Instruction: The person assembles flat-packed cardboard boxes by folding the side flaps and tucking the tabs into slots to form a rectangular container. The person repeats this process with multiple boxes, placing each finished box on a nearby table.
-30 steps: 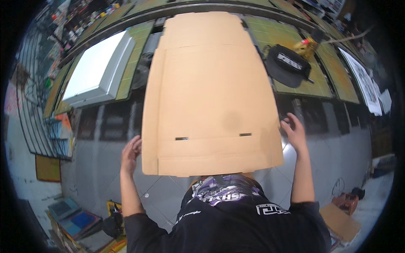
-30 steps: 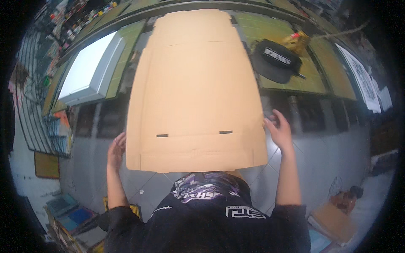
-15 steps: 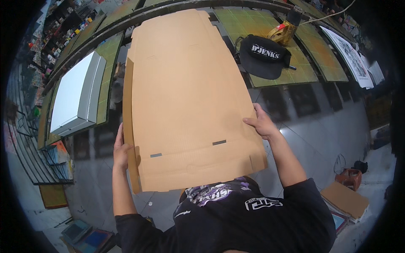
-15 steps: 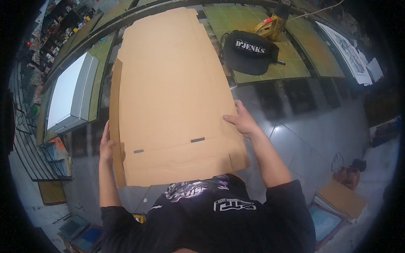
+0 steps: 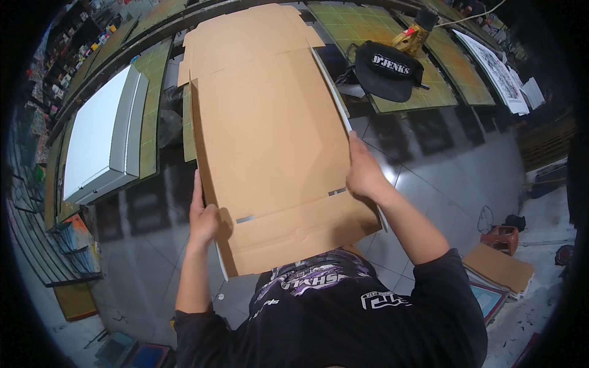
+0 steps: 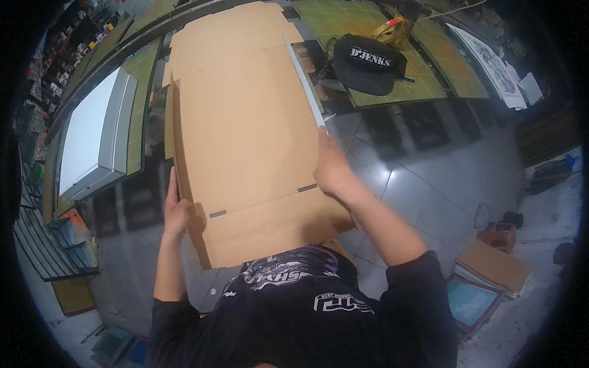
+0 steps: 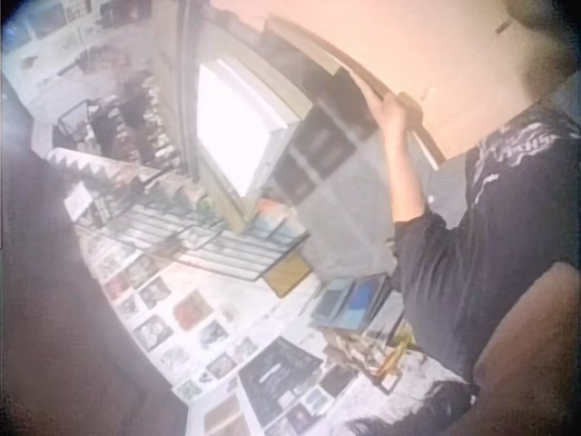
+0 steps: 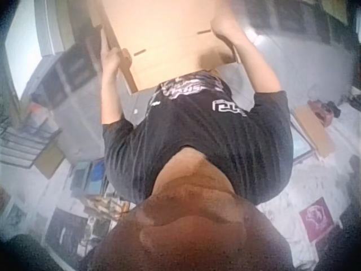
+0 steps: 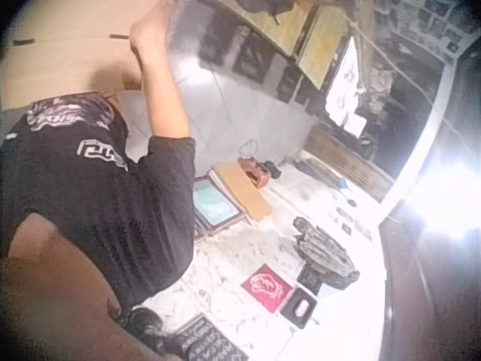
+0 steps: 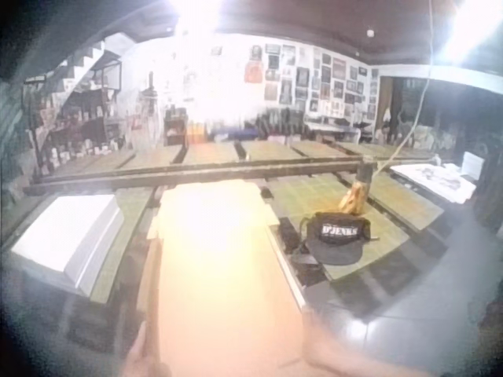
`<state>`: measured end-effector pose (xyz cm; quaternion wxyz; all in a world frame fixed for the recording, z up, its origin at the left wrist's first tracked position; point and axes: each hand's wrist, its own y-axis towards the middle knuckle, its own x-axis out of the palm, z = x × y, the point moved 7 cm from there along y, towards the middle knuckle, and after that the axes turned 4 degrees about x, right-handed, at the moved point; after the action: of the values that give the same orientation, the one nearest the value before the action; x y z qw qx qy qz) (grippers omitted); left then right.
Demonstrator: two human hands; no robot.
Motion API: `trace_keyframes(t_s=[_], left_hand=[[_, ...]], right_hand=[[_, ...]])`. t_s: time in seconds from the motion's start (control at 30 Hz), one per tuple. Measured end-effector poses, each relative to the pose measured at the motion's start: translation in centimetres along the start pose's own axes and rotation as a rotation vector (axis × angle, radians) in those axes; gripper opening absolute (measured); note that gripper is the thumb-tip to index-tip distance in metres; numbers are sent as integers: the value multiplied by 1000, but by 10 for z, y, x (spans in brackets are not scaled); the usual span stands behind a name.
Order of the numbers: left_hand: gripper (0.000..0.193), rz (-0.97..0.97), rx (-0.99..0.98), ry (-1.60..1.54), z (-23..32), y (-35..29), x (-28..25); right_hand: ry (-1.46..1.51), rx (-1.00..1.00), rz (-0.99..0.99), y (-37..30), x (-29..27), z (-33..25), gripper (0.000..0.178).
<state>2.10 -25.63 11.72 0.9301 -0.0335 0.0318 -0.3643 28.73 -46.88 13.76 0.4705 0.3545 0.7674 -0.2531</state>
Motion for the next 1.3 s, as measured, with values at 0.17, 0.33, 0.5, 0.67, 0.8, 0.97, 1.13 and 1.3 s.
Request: trace_keyframes(t_s=[0.17, 0.33, 0.5, 0.67, 0.8, 0.97, 1.13, 1.3], left_hand=[[82, 92, 391, 753, -13, 6, 6], [73, 12, 108, 41, -9, 30, -50], [66, -5, 374, 439, -9, -6, -112], [77, 64, 499, 1162, -34, -80, -123], [66, 12, 748, 1187, -23, -77, -84], [39, -468, 826, 1492, -5, -61, -61], [45, -627, 711, 1226, 29, -45, -56], [46, -750, 841, 1365, 14, -42, -50]], right_hand=[[-436, 82, 95, 2, 33, -5, 63], [291, -165, 17, 29, -10, 39, 53], [384, 48, 137, 1, -54, 90, 60], [-62, -566, 128, -102, -43, 0, 74], [-287, -650, -162, -130, 25, -25, 66], [-305, -681, -162, -117, 39, -27, 46], [-380, -675, -233, -115, 23, -31, 47], [-344, -668, -199, -120, 38, -23, 52]])
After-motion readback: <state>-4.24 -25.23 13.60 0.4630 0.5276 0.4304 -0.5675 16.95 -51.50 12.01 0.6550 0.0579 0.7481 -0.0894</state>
